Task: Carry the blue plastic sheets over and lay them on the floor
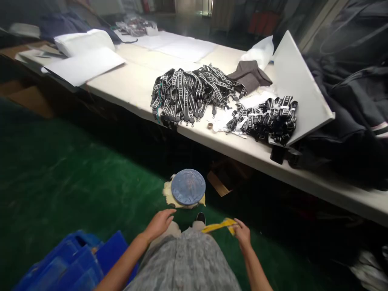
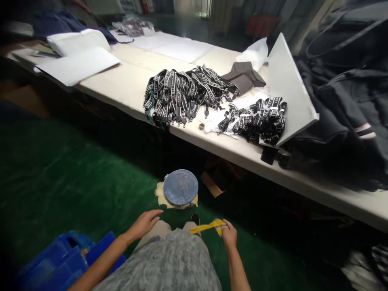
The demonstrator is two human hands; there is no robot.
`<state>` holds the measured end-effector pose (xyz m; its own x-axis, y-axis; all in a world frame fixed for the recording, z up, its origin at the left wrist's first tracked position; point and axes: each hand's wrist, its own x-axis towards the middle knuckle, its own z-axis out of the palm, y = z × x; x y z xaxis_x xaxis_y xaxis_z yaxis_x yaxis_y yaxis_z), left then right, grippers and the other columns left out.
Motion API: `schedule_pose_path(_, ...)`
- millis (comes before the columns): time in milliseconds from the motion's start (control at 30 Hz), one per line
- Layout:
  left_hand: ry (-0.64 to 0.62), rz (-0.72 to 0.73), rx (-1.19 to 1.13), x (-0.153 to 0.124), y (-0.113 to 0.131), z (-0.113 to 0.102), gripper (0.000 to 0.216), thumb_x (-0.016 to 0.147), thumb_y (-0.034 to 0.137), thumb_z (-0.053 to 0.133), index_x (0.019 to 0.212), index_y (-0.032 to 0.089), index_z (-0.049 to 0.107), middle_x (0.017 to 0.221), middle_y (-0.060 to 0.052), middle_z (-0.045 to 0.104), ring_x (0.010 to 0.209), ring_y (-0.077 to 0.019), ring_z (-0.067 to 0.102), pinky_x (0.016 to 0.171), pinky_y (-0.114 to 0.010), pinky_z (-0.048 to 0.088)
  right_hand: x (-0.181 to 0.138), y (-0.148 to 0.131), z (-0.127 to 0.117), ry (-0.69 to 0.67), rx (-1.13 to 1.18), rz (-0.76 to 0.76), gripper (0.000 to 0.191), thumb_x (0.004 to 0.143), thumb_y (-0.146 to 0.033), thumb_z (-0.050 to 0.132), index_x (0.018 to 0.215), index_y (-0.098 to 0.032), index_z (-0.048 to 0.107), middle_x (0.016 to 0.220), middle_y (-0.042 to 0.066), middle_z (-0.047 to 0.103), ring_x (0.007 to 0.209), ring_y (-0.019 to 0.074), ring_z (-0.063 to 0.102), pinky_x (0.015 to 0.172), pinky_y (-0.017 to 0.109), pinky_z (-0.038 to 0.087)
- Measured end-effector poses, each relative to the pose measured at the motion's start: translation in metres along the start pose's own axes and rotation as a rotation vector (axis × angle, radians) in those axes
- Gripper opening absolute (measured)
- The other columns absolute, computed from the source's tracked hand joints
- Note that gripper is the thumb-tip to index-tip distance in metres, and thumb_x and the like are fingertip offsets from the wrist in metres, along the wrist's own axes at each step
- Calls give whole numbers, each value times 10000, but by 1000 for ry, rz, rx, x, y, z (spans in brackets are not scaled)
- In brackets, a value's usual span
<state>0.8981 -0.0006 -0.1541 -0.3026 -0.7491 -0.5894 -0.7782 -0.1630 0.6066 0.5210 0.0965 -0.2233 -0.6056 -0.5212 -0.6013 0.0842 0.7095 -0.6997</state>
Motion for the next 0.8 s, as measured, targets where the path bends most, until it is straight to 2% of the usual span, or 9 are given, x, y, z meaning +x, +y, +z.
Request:
schedule_pose_path(67, 0, -4, -120, 4, 6, -3, 444, 867, 226, 493, 1277, 137, 638, 1280, -135, 664, 1168, -272, 625, 1095, -407, 431, 3, -19, 17, -84, 69, 5, 489, 508, -287, 679, 951, -92, 743, 762, 93, 723, 663, 253, 662, 594, 310, 500)
schedule_pose_path(167, -16, 15, -316, 12, 20, -6, 534, 838, 313, 596, 1354, 176, 569, 1374, -126, 600, 1250, -291, 567, 1108, -425, 422, -21, -46, 46, -221, 191, 9, 635, 515, -352, 721, 1100, -107, 704, 969, 118, 743, 798, 267, 695, 699, 322, 547)
schedule_pose_path(300, -154, 101, -591, 23, 40, -16, 689, 822, 442, 667, 1420, 155, 479, 1406, -160, 559, 1312, -310, 511, 1107, -433, 422, -88, -76, 104, -414, 520, 133, 745, 583, -401, 859, 1243, -173, 599, 1101, 131, 725, 899, 280, 719, 789, 354, 576)
schedule_pose_path(367, -244, 160, -731, 25, 43, -25, 626, 823, 456, 670, 1348, 144, 534, 1316, -145, 618, 1247, -289, 560, 1071, -397, 455, -122, -87, 142, -479, 666, 198, 786, 597, -384, 899, 1279, -202, 552, 1147, 133, 712, 951, 289, 717, 802, 356, 579)
schedule_pose_path(433, -243, 157, -848, 26, 37, -35, 554, 783, 404, 701, 1254, 145, 566, 1209, -126, 654, 1174, -275, 591, 1036, -376, 472, -148, -91, 182, -511, 719, 218, 864, 614, -416, 898, 1344, -217, 483, 1168, 134, 704, 979, 301, 711, 792, 362, 584)
schedule_pose_path(500, -169, 89, -957, 26, 25, -45, 528, 726, 328, 695, 1198, 152, 537, 1104, -114, 656, 1094, -267, 612, 989, -375, 486, -163, -91, 218, -521, 690, 200, 992, 605, -463, 894, 1426, -213, 396, 1111, 126, 722, 931, 297, 717, 760, 356, 588)
schedule_pose_path(633, -60, -81, -1191, 27, -7, -62, 606, 575, 234, 561, 1166, 169, 439, 911, -79, 616, 846, -242, 657, 779, -366, 534, -166, -83, 272, -494, 519, 14, 1196, 569, -451, 879, 1551, -232, 232, 789, 32, 725, 587, 243, 668, 574, 333, 556)
schedule_pose_path(700, 3, -137, -1263, 29, -19, -73, 653, 479, 186, 520, 1125, 183, 427, 875, -63, 597, 772, -227, 644, 678, -327, 514, -163, -82, 291, -492, 417, -73, 1098, 563, -440, 853, 1512, -194, 360, 658, 11, 672, 497, 228, 616, 490, 313, 511)
schedule_pose_path(800, 133, -135, -1300, 33, -28, -97, 615, 385, 112, 488, 996, 184, 465, 947, -67, 591, 819, -194, 616, 639, -253, 471, -162, -87, 306, -557, 184, -140, 816, 556, -480, 830, 1260, -111, 647, 490, -7, 551, 408, 191, 521, 387, 265, 409)
